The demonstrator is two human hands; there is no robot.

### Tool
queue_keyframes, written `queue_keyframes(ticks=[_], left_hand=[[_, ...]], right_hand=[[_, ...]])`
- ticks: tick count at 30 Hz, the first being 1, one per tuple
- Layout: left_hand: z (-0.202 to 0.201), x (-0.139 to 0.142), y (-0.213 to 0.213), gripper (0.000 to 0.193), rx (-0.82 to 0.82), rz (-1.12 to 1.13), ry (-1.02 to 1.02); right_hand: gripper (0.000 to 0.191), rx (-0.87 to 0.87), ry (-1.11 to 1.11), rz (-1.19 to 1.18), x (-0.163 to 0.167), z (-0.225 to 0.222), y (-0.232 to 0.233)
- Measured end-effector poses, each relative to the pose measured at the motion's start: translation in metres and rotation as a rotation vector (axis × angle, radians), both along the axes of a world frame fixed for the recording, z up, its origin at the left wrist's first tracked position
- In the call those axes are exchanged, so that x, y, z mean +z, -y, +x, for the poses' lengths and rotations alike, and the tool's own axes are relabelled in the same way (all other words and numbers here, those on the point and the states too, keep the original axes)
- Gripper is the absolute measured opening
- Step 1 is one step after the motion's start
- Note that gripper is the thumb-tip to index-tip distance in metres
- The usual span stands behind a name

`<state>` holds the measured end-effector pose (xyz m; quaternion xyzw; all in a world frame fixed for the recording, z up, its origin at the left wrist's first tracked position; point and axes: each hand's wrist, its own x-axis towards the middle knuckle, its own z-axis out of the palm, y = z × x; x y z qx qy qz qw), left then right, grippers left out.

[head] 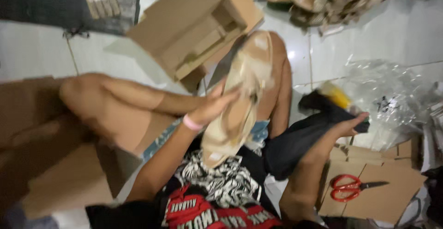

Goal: The person sits on the floor and packs beige high-heeled shoes into cardboard boxes. They wipe the shoes with a black cloth, place them in the box, and close the lid. The process is repeated for multiple pairs of shoes.

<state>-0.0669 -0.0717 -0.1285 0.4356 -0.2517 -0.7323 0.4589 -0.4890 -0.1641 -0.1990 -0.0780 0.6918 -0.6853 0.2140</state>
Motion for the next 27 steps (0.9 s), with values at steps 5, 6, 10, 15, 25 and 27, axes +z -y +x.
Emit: queue_keyframes(ticks=[5, 6, 10, 15, 25, 27], left_hand=[[-0.011, -0.021, 0.045, 0.056, 0.399, -0.08, -0.069], [-0.012, -0.023, 0.049, 0.054, 0.441, -0.072, -0.075], [-0.018, -0.021, 0.059, 0.055, 0.52, -0.054, -0.142], [-0.023, -0.016, 0.068, 0.061, 0.569, -0.236, -0.053], [-0.02, -0.012, 0.065, 0.063, 0.552, -0.17, -0.144], [-0.022, -0.014, 0.066, 0.063, 0.569, -0.183, -0.094]], right_hand=[[0.082, 0.488, 0.2, -0.559, -0.015, -0.014, -0.015], [0.078, 0.356, 0.052, -0.47, -0.013, -0.022, -0.009], [0.072, -0.064, -0.525, -0.168, -0.004, -0.033, 0.023], [0.059, 0.158, -0.982, 0.07, -0.01, 0.01, 0.035], [0.015, 0.607, -1.417, 0.077, 0.026, 0.045, -0.052], [0.018, 0.875, -1.436, 0.151, 0.041, 0.065, -0.1]])
